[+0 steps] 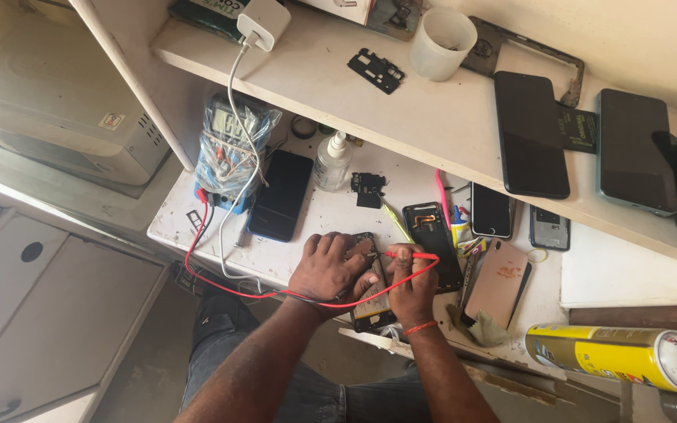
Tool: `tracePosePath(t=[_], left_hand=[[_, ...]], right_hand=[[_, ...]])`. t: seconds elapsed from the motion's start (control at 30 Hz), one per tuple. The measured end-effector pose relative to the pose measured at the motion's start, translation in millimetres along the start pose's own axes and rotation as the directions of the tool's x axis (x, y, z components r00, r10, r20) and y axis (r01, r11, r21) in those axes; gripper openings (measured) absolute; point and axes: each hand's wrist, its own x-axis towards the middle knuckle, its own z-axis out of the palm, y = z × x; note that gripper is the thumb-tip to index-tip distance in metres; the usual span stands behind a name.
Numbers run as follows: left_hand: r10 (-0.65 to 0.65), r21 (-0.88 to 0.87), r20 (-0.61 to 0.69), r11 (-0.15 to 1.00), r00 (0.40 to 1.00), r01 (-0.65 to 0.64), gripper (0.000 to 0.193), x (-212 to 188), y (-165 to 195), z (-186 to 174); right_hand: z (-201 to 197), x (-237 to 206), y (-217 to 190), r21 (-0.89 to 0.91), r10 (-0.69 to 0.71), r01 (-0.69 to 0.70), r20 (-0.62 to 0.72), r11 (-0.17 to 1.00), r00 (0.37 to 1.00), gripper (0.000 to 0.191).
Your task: The person sits at a repair workbench and uses multimeter probes to test the circuit board of a disassembled smartphone, touching the probe tips to different points on the board while holding the board steady with the other hand. Other phones and repair parts remain on the bench around the work area.
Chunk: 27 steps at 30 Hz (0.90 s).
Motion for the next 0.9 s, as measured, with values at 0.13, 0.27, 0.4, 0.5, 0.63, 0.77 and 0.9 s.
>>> tracePosePath(t=[0.13, 0.27, 0.4, 0.5, 0.63, 0.77, 0.9], left_hand=[[-0.01, -0.014, 0.041, 1.0, 0.999, 0.011, 0.054, 1.5, 0.5, 2.0], [-0.006, -0.02, 0.045, 1.0, 0.999, 0.007, 0.056, 1.7, -0.1, 3.3], [-0.009, -0.01, 0.03, 1.0, 1.0, 0.009, 0.058, 1.5, -0.6, 4.7], [-0.006, 0.002, 0.016, 1.0, 1.0, 0.006, 0.061, 1.1, -1.0, 5.4], [0.037, -0.007, 0.019, 0.999, 0.999, -0.037, 0.054, -0.5, -2.3, 5.7], [0.079, -0.009, -0.021, 0.997, 0.997, -0.079, 0.049, -1.1, -2.9, 7.0], [0.068, -0.006, -0.011, 0.998, 0.998, -0.068, 0.049, -1.2, -3.2, 7.4]], right_hand=[[-2.0, 1.8, 1.4, 0.013, 0.044, -0.044, 0.011, 0.999, 0.999, 0.037], [-2.2, 1.9, 2.1, 0.002, 0.046, -0.046, 0.008, 0.999, 0.999, 0.037], [-1.8, 1.6, 2.0, -0.01, 0.017, -0.017, 0.007, 1.0, 1.0, 0.037], [-1.7, 1.3, 1.5, -0.008, 0.038, -0.038, 0.005, 0.999, 0.999, 0.037], [-1.8, 1.2, 0.8, -0.005, 0.03, -0.03, 0.001, 1.0, 1.0, 0.037], [-2.6, 1.3, 0.5, -0.008, 0.017, -0.017, 0.005, 1.0, 1.0, 0.037], [-1.5, 1.0, -0.3, -0.007, 0.006, -0.006, -0.005, 1.0, 1.0, 0.038]])
